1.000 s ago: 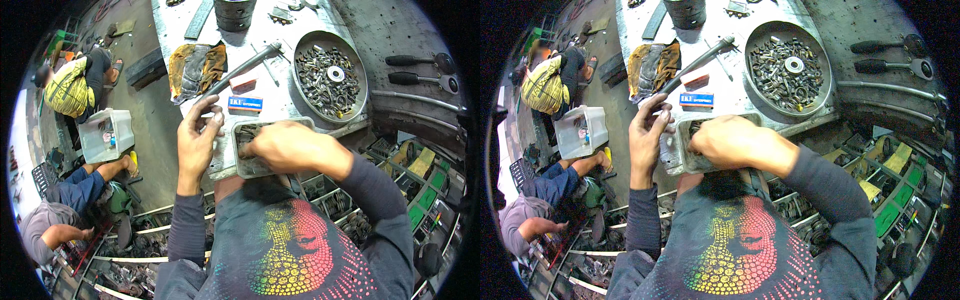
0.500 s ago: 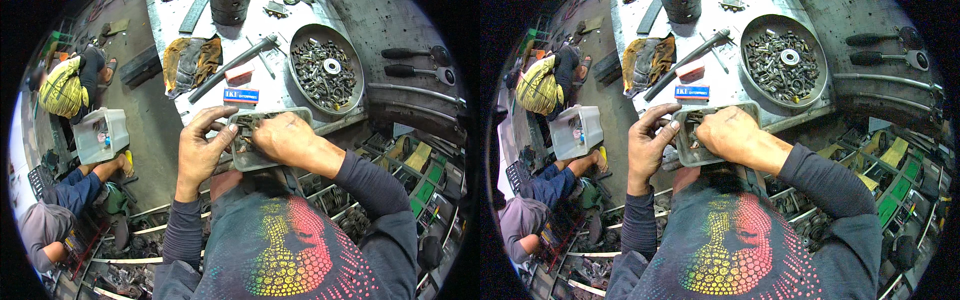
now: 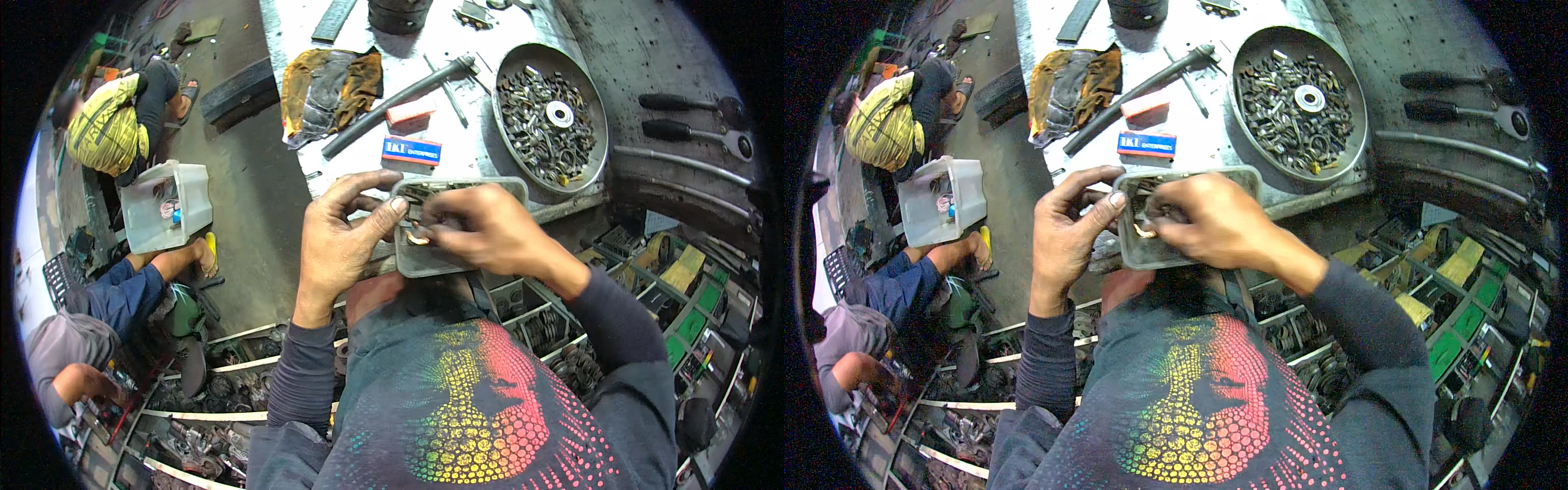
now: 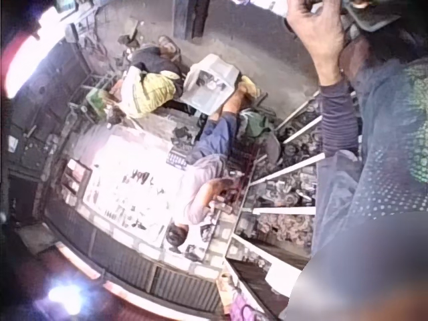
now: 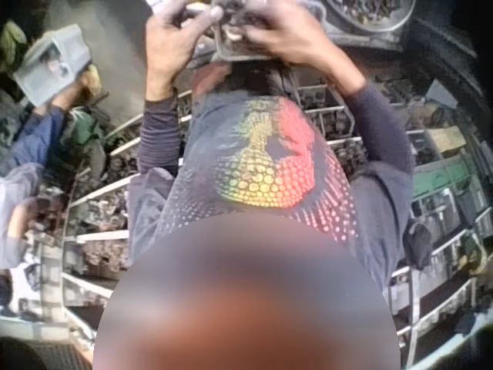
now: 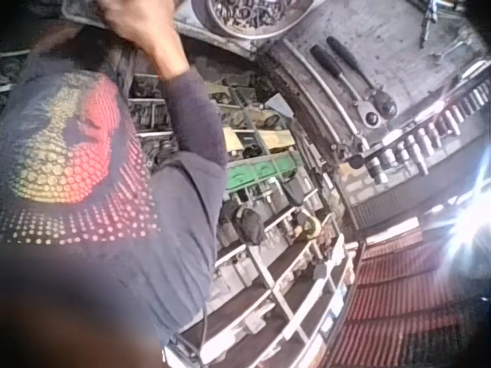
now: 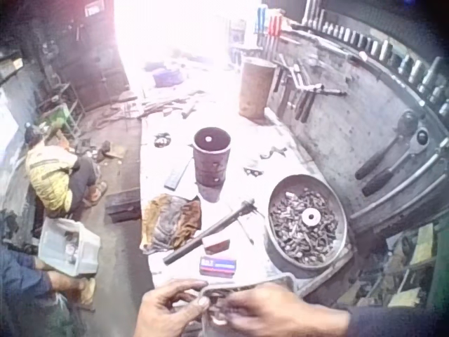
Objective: The person assembles small electrical components on a workbench. They use pliers to adjust parts, apply grease with a brush, and insert a copper wire into a cylindrical housing. The person also handles a spool of wire and various small metal pieces.
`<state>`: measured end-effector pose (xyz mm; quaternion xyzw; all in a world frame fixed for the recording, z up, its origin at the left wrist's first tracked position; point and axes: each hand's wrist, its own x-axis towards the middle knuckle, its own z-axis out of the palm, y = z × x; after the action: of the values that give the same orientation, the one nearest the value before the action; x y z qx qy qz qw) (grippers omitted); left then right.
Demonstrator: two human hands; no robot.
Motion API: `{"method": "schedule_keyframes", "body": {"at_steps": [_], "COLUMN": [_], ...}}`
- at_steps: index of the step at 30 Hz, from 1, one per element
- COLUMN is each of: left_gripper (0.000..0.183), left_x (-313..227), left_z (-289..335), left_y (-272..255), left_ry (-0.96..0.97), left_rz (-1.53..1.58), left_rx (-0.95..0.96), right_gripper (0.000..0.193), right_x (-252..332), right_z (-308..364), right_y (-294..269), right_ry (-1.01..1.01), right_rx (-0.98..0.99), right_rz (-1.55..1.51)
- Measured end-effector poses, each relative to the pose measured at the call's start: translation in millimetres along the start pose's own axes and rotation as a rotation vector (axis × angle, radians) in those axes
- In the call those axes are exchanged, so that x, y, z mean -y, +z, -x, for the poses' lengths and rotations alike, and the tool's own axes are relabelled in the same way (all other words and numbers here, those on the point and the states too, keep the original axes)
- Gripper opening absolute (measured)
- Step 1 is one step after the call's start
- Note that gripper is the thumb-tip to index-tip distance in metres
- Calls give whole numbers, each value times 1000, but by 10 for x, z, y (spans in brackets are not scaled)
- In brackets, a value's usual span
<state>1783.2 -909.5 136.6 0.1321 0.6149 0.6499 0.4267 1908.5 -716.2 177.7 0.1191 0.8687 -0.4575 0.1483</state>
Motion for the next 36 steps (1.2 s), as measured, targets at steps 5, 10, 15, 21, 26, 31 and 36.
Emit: {"method": "schedule_keyframes", "body": {"at_steps": [5, 10, 15, 21, 26, 31, 36], "left_gripper": [26, 32, 34, 17, 18, 15, 25], "left_x": [-173, -407, -381, -259, -119, -147, -203], "left_z": [171, 426, 420, 579, 606, 640, 678], "left_y": [76, 212, 260, -109, -193, 11, 96], "left_ry": [6, 16, 187, -83, -129, -161, -95], "left_rz": [-116, -59, -258, 140, 374, 377, 64], "left_rx": [-142, 12, 141, -81, -49, -13, 38], "right_gripper": [21, 24, 21, 24, 27, 17, 25], "right_x": [160, 184, 166, 108, 149, 132, 161], "right_z": [332, 383, 468, 603, 485, 142, 39], "right_y": [-214, -117, -23, -258, -277, -143, -74], "right_ry": [475, 530, 539, 166, 40, 134, 62], "right_rx": [-61, -63, -24, -268, -6, 254, 196], "right_rz": [-1050, -1287, -1286, -182, 332, 609, 350]}}
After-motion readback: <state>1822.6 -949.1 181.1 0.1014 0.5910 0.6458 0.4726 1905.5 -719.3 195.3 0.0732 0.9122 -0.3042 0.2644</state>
